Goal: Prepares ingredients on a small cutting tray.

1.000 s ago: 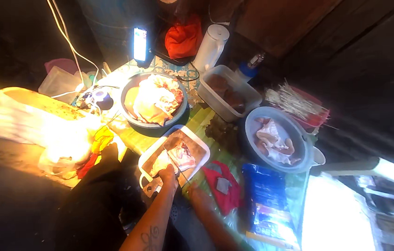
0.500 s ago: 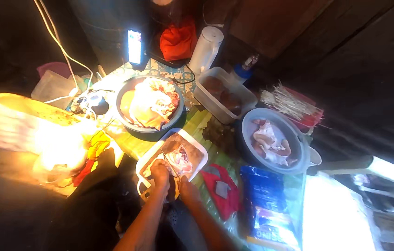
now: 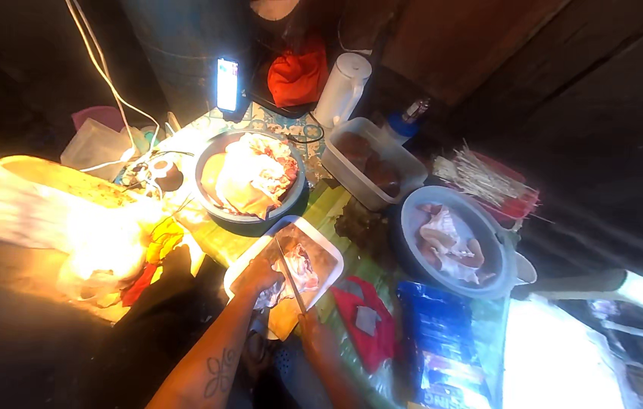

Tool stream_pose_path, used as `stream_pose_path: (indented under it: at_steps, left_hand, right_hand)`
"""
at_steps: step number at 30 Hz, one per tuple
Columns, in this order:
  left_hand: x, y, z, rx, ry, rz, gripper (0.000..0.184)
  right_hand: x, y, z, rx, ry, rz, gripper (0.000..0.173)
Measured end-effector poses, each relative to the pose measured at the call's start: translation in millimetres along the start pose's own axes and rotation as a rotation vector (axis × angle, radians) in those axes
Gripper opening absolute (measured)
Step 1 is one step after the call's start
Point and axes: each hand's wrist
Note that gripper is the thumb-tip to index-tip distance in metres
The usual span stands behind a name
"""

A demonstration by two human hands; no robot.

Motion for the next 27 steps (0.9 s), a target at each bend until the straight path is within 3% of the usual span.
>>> stream_pose_path:
  at_steps: [6, 12, 17, 23, 27]
  left_hand:
    - [-9, -10, 16, 0.052, -0.045, 0.037, 0.029]
    - [3, -24, 35, 0.088, 0.032, -0.007, 0.031]
    - [11, -48, 53, 0.119, 0.076, 0.084, 0.027]
    - [8, -50, 40, 0.145, 0.153, 0.347, 0.029]
    - [8, -56, 38, 0.155, 0.16, 0.381, 0.029]
  right_hand:
    - [-14, -4, 13, 0.003, -0.001, 0.121, 0.049]
    - [-36, -4, -14, -0.003, -0.152, 0.096, 0.046]
    - [-47, 5, -30, 0.008, -0.136, 0.076, 0.041]
    - [-18, -7, -8, -0.002, -0.19, 0.083, 0.047]
    - [-3, -25, 17, 0.008, -0.26, 0.112, 0.045]
Point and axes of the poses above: each hand's wrist, its own z-axis away from the middle knuckle, its own y-axis out of the back of the hand, x = y × z, and after that the axes turned 14 degrees about y, right-handed
